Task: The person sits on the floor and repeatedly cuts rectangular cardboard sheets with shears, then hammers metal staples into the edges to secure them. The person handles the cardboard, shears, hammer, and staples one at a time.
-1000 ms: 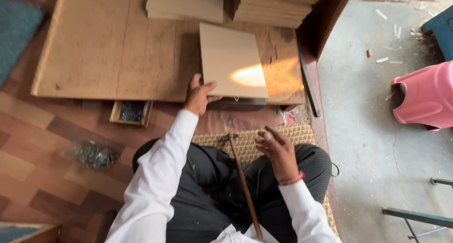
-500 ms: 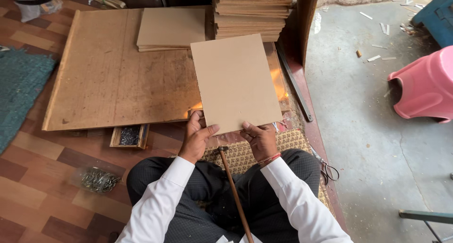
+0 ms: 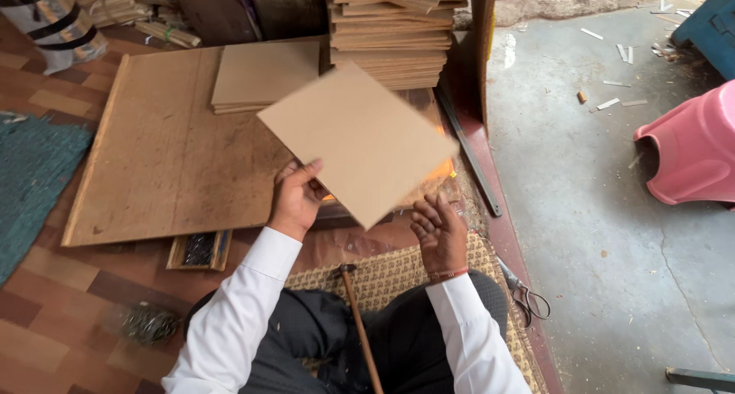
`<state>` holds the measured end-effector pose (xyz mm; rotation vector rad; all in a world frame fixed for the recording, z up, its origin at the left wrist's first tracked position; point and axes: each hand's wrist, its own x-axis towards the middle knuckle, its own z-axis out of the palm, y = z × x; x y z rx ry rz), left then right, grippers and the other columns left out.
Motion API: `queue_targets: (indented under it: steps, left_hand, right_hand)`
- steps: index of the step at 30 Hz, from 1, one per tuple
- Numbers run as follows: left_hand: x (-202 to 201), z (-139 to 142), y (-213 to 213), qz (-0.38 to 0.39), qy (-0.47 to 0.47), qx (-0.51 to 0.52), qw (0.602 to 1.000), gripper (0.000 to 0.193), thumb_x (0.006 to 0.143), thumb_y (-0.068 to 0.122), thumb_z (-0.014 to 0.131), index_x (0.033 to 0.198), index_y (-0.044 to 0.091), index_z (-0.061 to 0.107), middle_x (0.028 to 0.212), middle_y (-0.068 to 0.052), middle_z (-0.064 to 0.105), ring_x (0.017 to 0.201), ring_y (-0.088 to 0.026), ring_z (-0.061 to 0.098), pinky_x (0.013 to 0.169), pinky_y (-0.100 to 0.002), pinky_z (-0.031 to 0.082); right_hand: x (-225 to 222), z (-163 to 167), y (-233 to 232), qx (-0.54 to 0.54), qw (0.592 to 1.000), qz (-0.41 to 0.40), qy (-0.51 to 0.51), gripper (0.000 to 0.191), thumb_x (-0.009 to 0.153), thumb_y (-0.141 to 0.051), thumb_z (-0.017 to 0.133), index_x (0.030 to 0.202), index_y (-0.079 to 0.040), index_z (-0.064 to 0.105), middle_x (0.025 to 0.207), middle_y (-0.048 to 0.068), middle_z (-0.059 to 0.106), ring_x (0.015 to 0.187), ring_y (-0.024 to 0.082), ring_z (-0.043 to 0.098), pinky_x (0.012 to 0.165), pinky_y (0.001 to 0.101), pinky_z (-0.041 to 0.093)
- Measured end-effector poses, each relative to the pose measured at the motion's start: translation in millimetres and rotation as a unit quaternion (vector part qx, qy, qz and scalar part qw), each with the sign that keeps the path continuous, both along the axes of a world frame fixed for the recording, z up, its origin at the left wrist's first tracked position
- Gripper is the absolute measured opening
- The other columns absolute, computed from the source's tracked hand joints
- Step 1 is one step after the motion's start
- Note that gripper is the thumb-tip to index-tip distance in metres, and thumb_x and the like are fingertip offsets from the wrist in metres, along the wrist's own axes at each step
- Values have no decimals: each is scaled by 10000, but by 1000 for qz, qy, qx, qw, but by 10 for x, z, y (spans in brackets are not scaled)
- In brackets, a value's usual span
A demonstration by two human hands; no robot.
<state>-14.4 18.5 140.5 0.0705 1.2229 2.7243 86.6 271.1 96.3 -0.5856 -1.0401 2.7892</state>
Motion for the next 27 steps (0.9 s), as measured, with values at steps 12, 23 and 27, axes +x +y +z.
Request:
queue_targets:
  steps: [12, 23, 27]
  left_hand:
    - [-2885, 1384, 1360, 115, 269, -328, 898, 276, 963, 234, 682, 1131, 27, 610, 1041, -101, 720, 907, -203, 727, 811, -339, 605]
    - [-2272, -481, 697, 44, 6, -436, 899, 312, 851, 146, 774, 1073, -15, 625, 980, -138, 691, 808, -209, 679, 669, -370, 557]
    - [-2383, -923, -51, 263, 2, -629, 732, 468, 815, 185, 830, 1213, 30, 640, 1317, -180, 661, 1243, -346, 583, 1024, -467, 511]
  right_hand:
    - [-172, -306, -100, 51, 994, 84, -53, 157, 955, -169, 659, 1022, -33, 699, 820, 78, 716, 672, 151, 652, 610, 283, 526]
    - [-87, -255, -157, 57, 992, 89, -63, 169, 961, -143, 663, 1058, -12, 707, 846, 89, 723, 708, 164, 674, 637, 298, 543]
    - [-93, -222, -213, 66, 991, 98, -63, 173, 967, -139, 660, 1064, -5, 708, 854, 94, 720, 719, 167, 673, 654, 304, 547]
